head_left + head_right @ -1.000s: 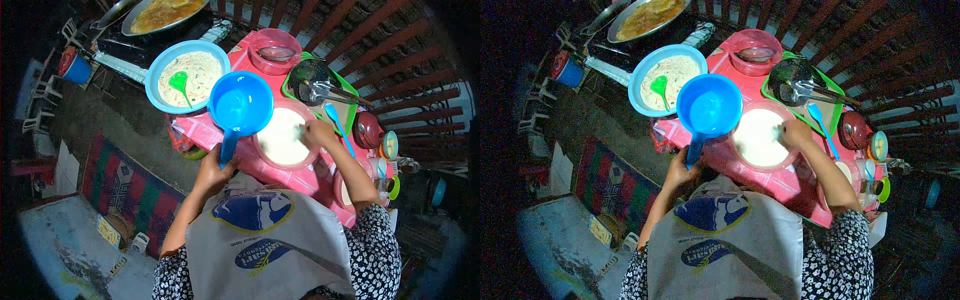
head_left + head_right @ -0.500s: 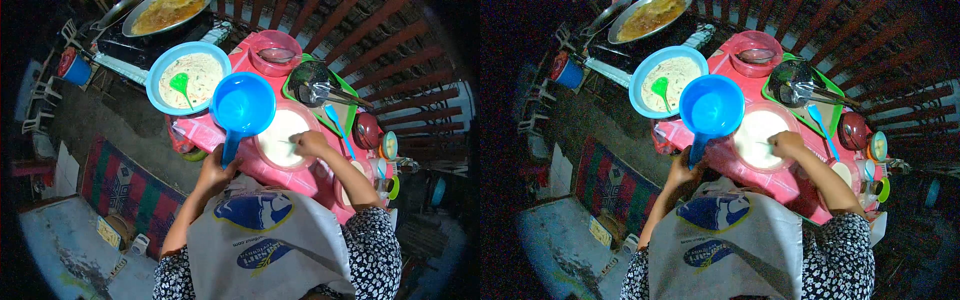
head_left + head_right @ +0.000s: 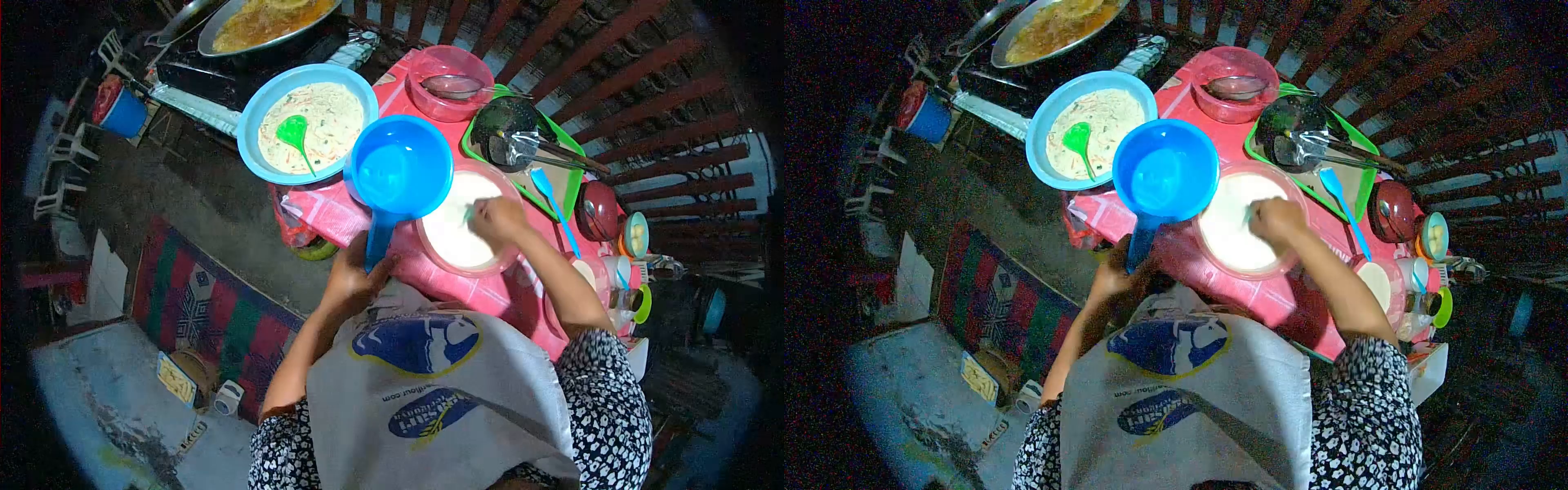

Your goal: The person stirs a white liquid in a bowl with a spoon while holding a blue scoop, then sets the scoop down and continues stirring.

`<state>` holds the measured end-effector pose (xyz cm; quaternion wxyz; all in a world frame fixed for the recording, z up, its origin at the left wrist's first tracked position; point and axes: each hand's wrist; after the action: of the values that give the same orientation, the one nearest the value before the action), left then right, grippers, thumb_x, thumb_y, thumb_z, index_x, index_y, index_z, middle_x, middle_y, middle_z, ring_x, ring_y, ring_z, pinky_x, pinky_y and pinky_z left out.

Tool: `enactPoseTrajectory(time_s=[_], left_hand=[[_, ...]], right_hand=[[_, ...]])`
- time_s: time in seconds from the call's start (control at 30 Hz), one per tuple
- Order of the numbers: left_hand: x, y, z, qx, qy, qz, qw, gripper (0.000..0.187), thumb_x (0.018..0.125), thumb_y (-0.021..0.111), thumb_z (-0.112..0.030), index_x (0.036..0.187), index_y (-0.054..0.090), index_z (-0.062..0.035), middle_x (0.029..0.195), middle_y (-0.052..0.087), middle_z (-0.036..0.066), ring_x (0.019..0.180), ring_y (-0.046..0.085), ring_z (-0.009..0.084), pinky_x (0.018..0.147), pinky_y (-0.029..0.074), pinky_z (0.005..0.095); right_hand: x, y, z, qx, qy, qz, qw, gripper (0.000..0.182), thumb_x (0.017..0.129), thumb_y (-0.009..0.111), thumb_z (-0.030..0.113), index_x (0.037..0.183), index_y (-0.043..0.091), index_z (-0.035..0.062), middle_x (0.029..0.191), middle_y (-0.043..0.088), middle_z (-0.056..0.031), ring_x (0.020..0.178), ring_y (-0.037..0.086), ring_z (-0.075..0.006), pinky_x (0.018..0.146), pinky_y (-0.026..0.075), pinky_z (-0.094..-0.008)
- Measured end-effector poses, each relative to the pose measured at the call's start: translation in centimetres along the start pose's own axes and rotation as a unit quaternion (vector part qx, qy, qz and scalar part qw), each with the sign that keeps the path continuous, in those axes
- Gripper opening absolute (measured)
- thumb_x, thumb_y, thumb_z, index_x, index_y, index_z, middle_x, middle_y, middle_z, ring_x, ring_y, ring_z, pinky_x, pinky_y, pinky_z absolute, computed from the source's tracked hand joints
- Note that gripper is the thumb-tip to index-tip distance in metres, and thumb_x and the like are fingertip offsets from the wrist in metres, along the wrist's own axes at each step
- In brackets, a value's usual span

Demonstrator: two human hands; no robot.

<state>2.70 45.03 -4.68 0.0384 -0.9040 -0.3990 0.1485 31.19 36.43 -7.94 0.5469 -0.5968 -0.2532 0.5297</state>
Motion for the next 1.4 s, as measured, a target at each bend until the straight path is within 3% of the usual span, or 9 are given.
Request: enactPoseTrajectory(time_s=[0.1, 0.17, 0.27, 0.63, 0.8, 0.97, 1.07, 1.2, 1.4], left_hand=[[-0.2, -0.6, -1.6, 0.009, -0.042, 0.003, 0.999, 0.031, 0.074, 0.061, -0.022, 0.093, 0.05, -0.0002, 0.066, 0.054, 0.008, 0.057, 0.05, 0.0144, 0.055, 0.042, 0.0289], [-0.3, -0.5, -1.5, 0.004, -0.051, 0.004, 0.999, 0.03, 0.075, 0.061, -0.021, 0.093, 0.05, -0.0002, 0.067, 0.054, 0.008, 0.058, 0.051, 0.0142, 0.055, 0.042, 0.0288], [-0.2, -0.3, -0.4, -0.047, -0.067, 0.019, 0.996, 0.032, 0.075, 0.061, -0.022, 0.094, 0.05, 0.0, 0.071, 0.055, 0.011, 0.062, 0.053, 0.0172, 0.057, 0.042, 0.0309], [0.1, -0.7, 0.2, 0.084, 0.039, 0.002, 0.996, 0.034, 0.076, 0.06, -0.025, 0.098, 0.05, -0.0005, 0.084, 0.057, 0.017, 0.077, 0.056, 0.0283, 0.07, 0.042, 0.0368], [0.0, -0.8, -0.4, 0.019, -0.007, 0.015, 1.0, 0.034, 0.076, 0.06, -0.025, 0.097, 0.05, -0.0008, 0.08, 0.057, 0.016, 0.074, 0.056, 0.0282, 0.068, 0.043, 0.0366], [-0.3, -0.9, -2.4, 0.07, -0.047, 0.017, 0.996, 0.033, 0.076, 0.061, -0.025, 0.095, 0.05, -0.0011, 0.077, 0.057, 0.014, 0.07, 0.056, 0.0268, 0.064, 0.043, 0.0358], [-0.1, -0.7, -0.1, 0.036, 0.001, 0.009, 0.999, 0.033, 0.075, 0.061, -0.025, 0.094, 0.05, -0.0009, 0.073, 0.057, 0.013, 0.068, 0.056, 0.0248, 0.062, 0.043, 0.0353], [-0.3, -0.9, -1.6, 0.085, 0.026, 0.004, 0.996, 0.034, 0.075, 0.061, -0.026, 0.095, 0.05, -0.0009, 0.07, 0.056, 0.012, 0.065, 0.056, 0.0236, 0.06, 0.043, 0.0353], [-0.5, -0.9, -0.6, 0.062, 0.028, -0.001, 0.998, 0.032, 0.076, 0.06, -0.027, 0.092, 0.05, -0.0012, 0.066, 0.055, 0.011, 0.062, 0.056, 0.023, 0.058, 0.042, 0.035]], right_hand=[[-1.4, -0.8, -0.5, 0.016, -0.072, 0.049, 0.996, 0.02, 0.067, 0.052, 0.027, 0.078, 0.062, 0.0139, 0.074, 0.061, -0.0128, 0.069, 0.059, -0.0308, 0.064, 0.047, -0.0416], [-0.1, -2.0, -2.2, -0.055, 0.059, 0.054, 0.995, 0.019, 0.067, 0.052, 0.029, 0.077, 0.062, 0.0157, 0.074, 0.061, -0.0131, 0.069, 0.059, -0.0315, 0.064, 0.047, -0.0413], [0.8, 0.2, -0.6, -0.034, 0.033, -0.004, 0.999, 0.017, 0.066, 0.056, 0.029, 0.077, 0.063, 0.0186, 0.072, 0.061, -0.0115, 0.07, 0.059, -0.0297, 0.062, 0.047, -0.0408], [-0.8, 1.1, -0.5, 0.016, -0.035, 0.02, 0.999, 0.022, 0.063, 0.06, 0.034, 0.074, 0.06, 0.0154, 0.066, 0.06, -0.0102, 0.063, 0.057, -0.0312, 0.055, 0.043, -0.0412], [1.5, -0.1, -2.5, -0.084, 0.07, -0.053, 0.993, 0.021, 0.065, 0.056, 0.031, 0.079, 0.062, 0.0161, 0.07, 0.061, -0.0098, 0.065, 0.059, -0.0288, 0.058, 0.045, -0.0388], [-1.3, 0.5, -1.1, 0.033, -0.066, 0.024, 0.997, 0.021, 0.066, 0.055, 0.029, 0.076, 0.062, 0.0124, 0.071, 0.061, -0.012, 0.064, 0.058, -0.0304, 0.057, 0.045, -0.0404], [0.5, -0.9, -2.3, -0.075, 0.072, -0.005, 0.995, 0.021, 0.066, 0.056, 0.032, 0.077, 0.062, 0.0154, 0.072, 0.06, -0.0138, 0.065, 0.058, -0.031, 0.057, 0.044, -0.0419], [-0.3, 1.0, 0.3, -0.049, -0.042, -0.02, 0.998, 0.022, 0.066, 0.056, 0.033, 0.078, 0.061, 0.0153, 0.071, 0.06, -0.0131, 0.066, 0.058, -0.0305, 0.055, 0.045, -0.0424], [0.9, -0.8, -0.4, -0.082, 0.037, -0.008, 0.996, 0.024, 0.069, 0.053, 0.036, 0.078, 0.062, 0.0158, 0.072, 0.061, -0.0118, 0.068, 0.059, -0.0312, 0.057, 0.045, -0.0417]])
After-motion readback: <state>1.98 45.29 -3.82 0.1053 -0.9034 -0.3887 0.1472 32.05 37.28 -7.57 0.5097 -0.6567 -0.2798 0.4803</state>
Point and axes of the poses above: each hand's wrist, its own x-axis towards the middle knuckle, its own y-axis out of the palm, z = x × y
